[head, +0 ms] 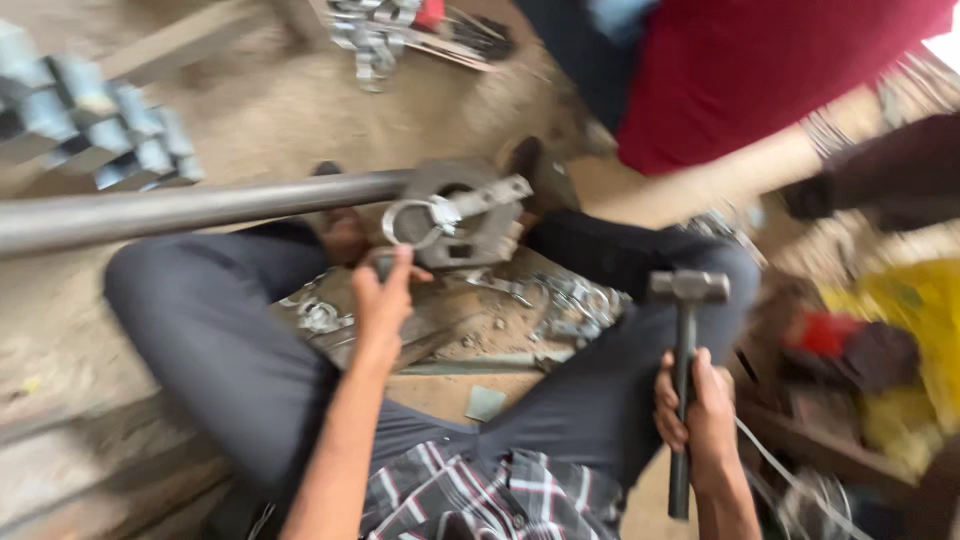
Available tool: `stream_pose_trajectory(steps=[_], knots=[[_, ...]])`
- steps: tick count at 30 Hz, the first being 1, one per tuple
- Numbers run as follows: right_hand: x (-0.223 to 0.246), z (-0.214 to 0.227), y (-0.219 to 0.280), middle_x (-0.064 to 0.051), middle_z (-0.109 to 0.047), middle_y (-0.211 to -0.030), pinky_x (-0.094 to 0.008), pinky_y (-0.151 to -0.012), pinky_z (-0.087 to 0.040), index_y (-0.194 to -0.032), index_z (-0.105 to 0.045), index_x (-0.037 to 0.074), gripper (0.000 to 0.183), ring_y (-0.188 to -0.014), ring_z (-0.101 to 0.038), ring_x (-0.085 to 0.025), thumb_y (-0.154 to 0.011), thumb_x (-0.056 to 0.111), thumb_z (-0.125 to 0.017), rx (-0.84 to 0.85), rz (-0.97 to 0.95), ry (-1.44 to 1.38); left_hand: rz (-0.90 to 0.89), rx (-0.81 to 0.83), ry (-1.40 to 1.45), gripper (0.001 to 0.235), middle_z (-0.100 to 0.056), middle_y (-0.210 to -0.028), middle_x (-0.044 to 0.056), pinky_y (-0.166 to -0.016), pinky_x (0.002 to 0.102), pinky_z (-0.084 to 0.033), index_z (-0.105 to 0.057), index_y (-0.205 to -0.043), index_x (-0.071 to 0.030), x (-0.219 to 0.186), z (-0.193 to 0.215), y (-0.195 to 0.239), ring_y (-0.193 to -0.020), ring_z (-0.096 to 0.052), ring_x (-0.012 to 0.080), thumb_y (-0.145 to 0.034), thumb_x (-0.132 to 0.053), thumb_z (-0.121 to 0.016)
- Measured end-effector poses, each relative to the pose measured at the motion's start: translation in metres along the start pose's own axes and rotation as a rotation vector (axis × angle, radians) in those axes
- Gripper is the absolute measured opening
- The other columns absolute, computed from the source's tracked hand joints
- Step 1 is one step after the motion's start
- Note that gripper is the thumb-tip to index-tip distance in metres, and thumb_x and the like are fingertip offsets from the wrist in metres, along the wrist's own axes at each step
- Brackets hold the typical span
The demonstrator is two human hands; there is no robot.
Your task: The person assembles metal components using a hammer to fit a pin and bracket onto a metal pole while sitting on the floor. They then apply adhesive tape to one of the metal assemblies.
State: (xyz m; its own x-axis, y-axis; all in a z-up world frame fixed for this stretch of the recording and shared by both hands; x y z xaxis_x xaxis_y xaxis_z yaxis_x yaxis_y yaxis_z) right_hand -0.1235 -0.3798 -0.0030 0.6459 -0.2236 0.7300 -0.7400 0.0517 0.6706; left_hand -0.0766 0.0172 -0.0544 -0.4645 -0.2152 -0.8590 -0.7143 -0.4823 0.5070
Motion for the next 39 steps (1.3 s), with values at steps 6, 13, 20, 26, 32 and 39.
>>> stream_pose_trajectory(steps=[6,13,20,26,32,39], knots=[[0.016,0.030,0.060,-0.003,-0.047,-0.064,-0.025,-0.029,-0.033,-0.111,-0.056,0.003,0.038,-0.034,-0.041,-0.009,-0.105,0.038,-0.041,-0.139,0.172,0.066,-0.014,-0.169,-0.001,0.028,-0.053,-0.075,-0.004,-0.042,0.024,-0.030,-0.050,-0.096,-0.009,0.027,0.022,0.014,-0.052,-0.042,0.0037,-0.107,-0.027,-0.069],[-0.020,0.065,0.111,-0.003,-0.065,-0.076,-0.026,-0.037,-0.041,-0.122,-0.066,0.003,0.030,-0.042,-0.051,-0.008,-0.098,0.021,-0.065,-0.581,0.152,0.430,-0.332,0.366,-0.483,0.015,-0.054,-0.090,0.005,-0.069,0.032,-0.044,-0.051,-0.111,-0.004,0.020,-0.002,0.068,-0.078,-0.052,0.0155,-0.108,-0.016,-0.059],[-0.096,0.056,0.132,-0.011,-0.070,-0.082,-0.035,-0.051,-0.048,-0.124,-0.071,0.004,0.037,-0.057,-0.062,-0.021,-0.090,0.018,-0.074,-0.624,0.258,0.905,-0.556,0.835,-0.669,0.019,-0.057,-0.104,0.017,-0.084,0.040,-0.048,-0.059,-0.108,0.001,-0.023,-0.099,0.152,-0.095,-0.061,0.0337,-0.092,-0.005,-0.068],[-0.121,0.047,0.138,-0.012,-0.066,-0.084,-0.039,-0.067,-0.052,-0.108,-0.076,0.008,0.029,-0.078,-0.066,-0.029,-0.083,0.023,-0.080,-0.641,0.243,1.023,-0.504,1.319,-0.494,0.026,-0.059,-0.104,0.016,-0.081,0.040,-0.051,-0.061,-0.110,0.000,-0.055,-0.160,0.207,-0.096,-0.064,0.0346,-0.085,-0.001,-0.069],[-0.116,0.094,0.117,-0.015,-0.064,-0.106,-0.044,-0.086,-0.051,-0.116,-0.072,0.009,0.027,-0.102,-0.062,-0.035,-0.089,0.010,-0.072,-0.691,0.486,1.018,-0.823,1.757,-0.388,0.033,-0.060,-0.108,0.015,-0.085,0.043,-0.051,-0.064,-0.112,-0.004,-0.009,-0.195,0.268,-0.098,-0.062,0.0354,-0.080,0.004,-0.070],[-0.066,0.120,0.075,-0.020,-0.057,-0.130,-0.047,-0.099,-0.049,-0.139,-0.058,0.006,0.047,-0.118,-0.058,-0.040,-0.094,0.009,-0.071,-0.521,0.672,1.078,-1.313,1.860,-0.741,0.006,-0.067,-0.096,0.010,-0.075,0.043,-0.056,-0.070,-0.078,-0.010,0.141,-0.199,0.331,-0.092,-0.069,0.0304,-0.083,-0.013,-0.069]])
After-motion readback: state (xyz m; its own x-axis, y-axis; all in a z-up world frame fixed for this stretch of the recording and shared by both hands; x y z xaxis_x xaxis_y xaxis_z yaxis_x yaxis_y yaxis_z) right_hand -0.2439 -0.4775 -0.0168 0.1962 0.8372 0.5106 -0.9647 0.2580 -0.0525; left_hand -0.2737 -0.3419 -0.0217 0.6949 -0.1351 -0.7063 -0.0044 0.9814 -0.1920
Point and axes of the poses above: each hand's wrist, its own y-axis away from the middle knuckle, its own z-axis out of the back of the hand, x = y × z, the point moved 3 cm from there along -y, towards the middle knuckle
